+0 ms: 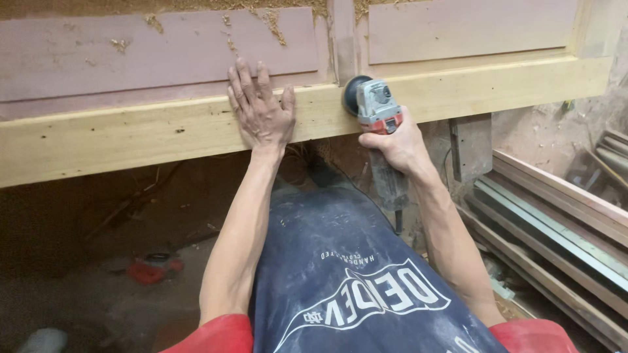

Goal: The person uses an orbital sander to smooth the surface of a large wooden door panel. They move the sander along the edges and flat surfaces, generating sawdust as they work.

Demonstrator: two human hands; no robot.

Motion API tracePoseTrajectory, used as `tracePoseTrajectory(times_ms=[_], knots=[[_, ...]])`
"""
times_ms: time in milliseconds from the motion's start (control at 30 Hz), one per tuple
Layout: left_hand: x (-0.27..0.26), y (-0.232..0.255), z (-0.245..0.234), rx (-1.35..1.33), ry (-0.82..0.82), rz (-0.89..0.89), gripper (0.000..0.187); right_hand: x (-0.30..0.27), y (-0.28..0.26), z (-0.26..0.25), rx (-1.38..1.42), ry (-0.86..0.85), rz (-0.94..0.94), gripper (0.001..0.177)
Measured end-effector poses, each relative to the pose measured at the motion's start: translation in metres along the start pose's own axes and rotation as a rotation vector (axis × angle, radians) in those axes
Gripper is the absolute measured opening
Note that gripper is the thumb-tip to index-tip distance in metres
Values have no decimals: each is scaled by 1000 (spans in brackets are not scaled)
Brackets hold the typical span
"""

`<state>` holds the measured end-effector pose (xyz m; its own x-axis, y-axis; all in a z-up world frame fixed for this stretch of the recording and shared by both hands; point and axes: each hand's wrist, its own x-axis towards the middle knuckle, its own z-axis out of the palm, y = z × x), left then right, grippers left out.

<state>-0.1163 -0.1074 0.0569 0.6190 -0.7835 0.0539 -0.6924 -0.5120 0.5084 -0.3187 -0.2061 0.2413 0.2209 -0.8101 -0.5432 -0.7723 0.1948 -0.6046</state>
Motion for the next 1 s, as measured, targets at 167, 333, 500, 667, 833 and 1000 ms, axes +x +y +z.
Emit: tracePoseTrajectory(times_ms=[167, 333, 500, 667, 833, 1000], knots=[[4, 4, -7, 31, 17, 7, 61, -1, 12, -25, 152, 46, 65, 54], [2, 5, -3, 38, 56, 1, 49, -5, -8, 2, 29, 71, 74, 66], [-1, 5, -6, -32, 101, -4, 45, -10, -27, 55, -174, -32, 14, 76], [-4, 4, 5, -46, 144, -5, 40, -14, -17, 46, -214, -51, -21, 74], [1, 0, 23, -30, 189, -5, 45, -7, -2, -1, -115, -124, -58, 61], [0, 3, 32, -55, 187, -40, 45, 11, 3, -13, -155, -284, -169, 51]])
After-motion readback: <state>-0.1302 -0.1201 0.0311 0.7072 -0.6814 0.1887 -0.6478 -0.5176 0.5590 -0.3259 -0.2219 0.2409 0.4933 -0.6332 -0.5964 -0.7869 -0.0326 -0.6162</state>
